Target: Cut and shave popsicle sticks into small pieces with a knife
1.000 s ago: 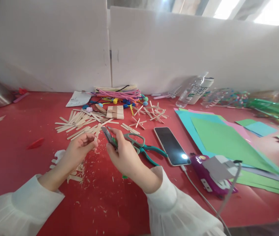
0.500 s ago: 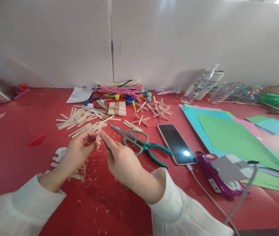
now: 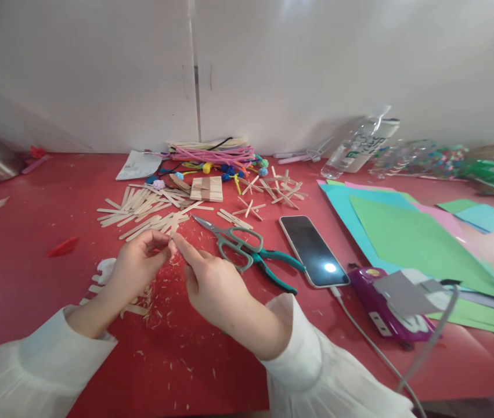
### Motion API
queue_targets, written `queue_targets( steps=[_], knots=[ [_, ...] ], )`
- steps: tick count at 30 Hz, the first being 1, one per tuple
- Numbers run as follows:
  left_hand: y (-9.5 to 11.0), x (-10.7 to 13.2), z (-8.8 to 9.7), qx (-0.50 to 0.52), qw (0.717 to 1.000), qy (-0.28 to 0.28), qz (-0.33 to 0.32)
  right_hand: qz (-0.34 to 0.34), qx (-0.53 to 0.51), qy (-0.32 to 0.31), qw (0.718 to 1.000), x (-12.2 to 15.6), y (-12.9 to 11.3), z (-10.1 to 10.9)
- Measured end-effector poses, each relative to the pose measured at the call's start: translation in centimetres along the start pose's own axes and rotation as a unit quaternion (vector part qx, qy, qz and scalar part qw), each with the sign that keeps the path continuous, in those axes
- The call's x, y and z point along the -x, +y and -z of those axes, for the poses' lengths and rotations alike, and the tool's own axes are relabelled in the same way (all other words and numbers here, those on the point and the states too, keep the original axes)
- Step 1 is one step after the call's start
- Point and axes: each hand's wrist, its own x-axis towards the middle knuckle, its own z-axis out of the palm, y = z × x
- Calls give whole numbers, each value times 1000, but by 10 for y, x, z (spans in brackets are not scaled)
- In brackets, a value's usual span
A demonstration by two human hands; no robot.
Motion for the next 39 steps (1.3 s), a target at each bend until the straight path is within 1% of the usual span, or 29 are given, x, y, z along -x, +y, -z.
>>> queue_targets(
  steps=[7, 12, 15, 21, 27, 30, 34, 36, 39],
  knots=[
    [2, 1, 0, -19, 1000, 0, 6, -2, 17, 9, 1000, 1, 1, -1],
    [1, 1, 0, -35, 999, 12, -1, -7, 25, -3, 1000, 2, -1, -2],
    [2, 1, 1, -49, 999, 19, -8, -16, 11, -13, 1000, 1, -2, 0],
    [4, 3, 2, -25, 999, 16, -23, -27, -27, -17, 999, 0, -3, 1],
    [4, 2, 1, -30, 999, 30, -8, -18, -3, -16, 1000, 1, -5, -3],
    [4, 2, 1, -22, 999, 32, -4, -23, -54, -3, 998, 0, -7, -2],
    [5, 2, 1, 16, 999, 33, 3, -74, -169, 0, 983, 1, -10, -2],
    [6, 2, 0, 39, 999, 33, 0, -110, -240, -7, 965, 3, -11, -5],
    [8, 2, 0, 57, 997, 46, -8, -160, -350, -18, 923, 4, -15, -8]
  ],
)
